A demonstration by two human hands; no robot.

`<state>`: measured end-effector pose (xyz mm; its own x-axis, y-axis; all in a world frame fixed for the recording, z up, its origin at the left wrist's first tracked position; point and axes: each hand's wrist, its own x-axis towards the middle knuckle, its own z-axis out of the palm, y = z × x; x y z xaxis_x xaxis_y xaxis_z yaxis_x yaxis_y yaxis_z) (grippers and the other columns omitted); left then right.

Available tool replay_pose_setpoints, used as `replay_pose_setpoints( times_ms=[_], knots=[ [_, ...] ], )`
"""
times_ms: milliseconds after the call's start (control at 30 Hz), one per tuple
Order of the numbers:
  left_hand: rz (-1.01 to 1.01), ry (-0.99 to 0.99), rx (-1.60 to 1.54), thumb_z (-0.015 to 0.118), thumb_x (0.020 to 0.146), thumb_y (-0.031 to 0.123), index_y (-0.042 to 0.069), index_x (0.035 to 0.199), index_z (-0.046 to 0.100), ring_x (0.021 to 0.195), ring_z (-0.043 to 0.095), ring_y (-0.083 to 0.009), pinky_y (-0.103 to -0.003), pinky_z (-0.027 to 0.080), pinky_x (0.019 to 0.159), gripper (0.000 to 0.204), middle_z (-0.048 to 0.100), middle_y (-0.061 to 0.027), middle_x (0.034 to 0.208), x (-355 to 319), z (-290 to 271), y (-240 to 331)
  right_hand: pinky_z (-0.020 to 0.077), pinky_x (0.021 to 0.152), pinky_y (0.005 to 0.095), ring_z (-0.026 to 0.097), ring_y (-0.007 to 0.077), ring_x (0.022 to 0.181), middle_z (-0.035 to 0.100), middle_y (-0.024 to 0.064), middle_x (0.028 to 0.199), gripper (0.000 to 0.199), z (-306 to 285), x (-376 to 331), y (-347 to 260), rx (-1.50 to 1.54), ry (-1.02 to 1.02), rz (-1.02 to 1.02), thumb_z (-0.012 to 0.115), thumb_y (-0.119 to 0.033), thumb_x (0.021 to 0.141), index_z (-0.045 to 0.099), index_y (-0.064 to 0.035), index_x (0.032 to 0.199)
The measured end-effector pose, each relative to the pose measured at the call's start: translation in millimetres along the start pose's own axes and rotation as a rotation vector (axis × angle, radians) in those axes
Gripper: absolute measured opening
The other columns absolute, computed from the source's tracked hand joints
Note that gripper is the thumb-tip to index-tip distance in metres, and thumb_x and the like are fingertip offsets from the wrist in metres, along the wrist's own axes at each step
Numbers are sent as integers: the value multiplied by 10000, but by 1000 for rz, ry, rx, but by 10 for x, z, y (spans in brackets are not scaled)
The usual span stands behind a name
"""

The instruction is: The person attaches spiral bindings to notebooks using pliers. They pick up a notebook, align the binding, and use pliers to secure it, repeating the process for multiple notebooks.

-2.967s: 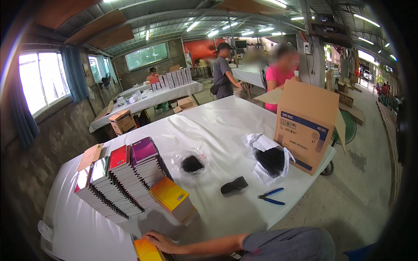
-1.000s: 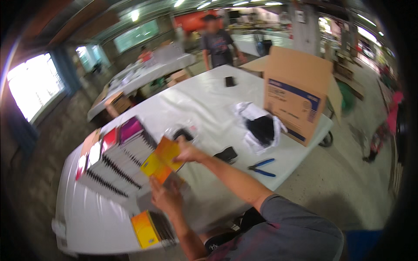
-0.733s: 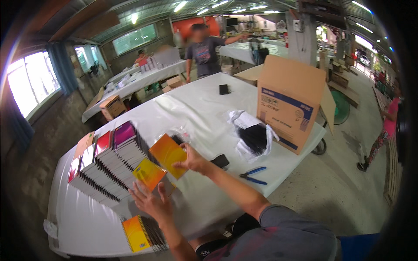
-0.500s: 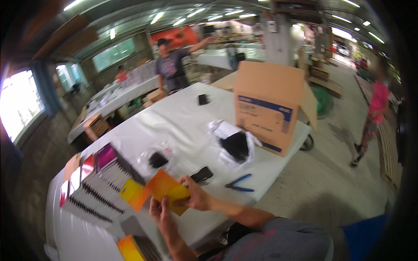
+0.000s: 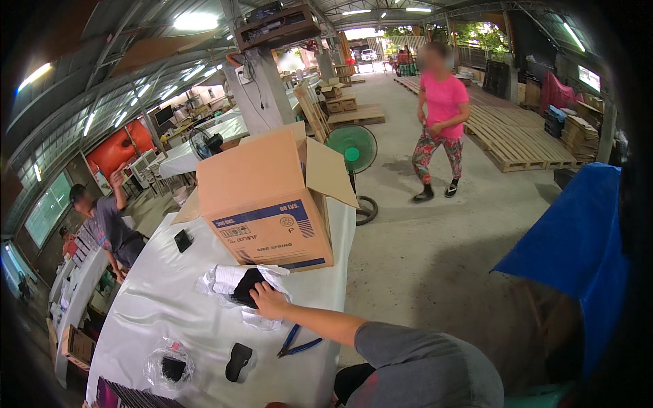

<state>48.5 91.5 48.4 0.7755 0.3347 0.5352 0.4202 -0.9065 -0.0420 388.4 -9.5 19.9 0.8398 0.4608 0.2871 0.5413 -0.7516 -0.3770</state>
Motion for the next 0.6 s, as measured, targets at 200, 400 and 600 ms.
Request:
replay_pose_setpoints(
  times_ms=[200, 400, 600],
  knots=[
    [-70, 133, -9, 608, 782, 361, 64, 914, 582, 857, 547, -322, -501, 435, 748, 326, 578, -137, 946, 50, -75, 122, 337, 836, 501, 500, 286, 948, 539, 156, 986, 436, 138, 156, -240, -414, 1, -68, 606, -173, 694, 493, -37, 1094],
    [-101, 180, -28, 673, 723, 422, 79, 889, 590, 857, 551, -321, -501, 428, 754, 389, 579, -135, 946, 72, -76, 154, 439, 666, 482, 602, 305, 879, 613, 173, 992, 514, 61, 505, -136, -293, -115, -7, 606, -231, 709, 462, -51, 1169],
    [-168, 225, 62, 749, 605, 519, 105, 767, 559, 841, 548, -325, -480, 423, 730, 483, 574, -117, 887, 82, -100, 190, 512, 672, 441, 638, 338, 857, 634, 188, 922, 434, -142, 454, -198, -126, -259, -98, 563, -161, 737, 494, -50, 1151]
  ],
)
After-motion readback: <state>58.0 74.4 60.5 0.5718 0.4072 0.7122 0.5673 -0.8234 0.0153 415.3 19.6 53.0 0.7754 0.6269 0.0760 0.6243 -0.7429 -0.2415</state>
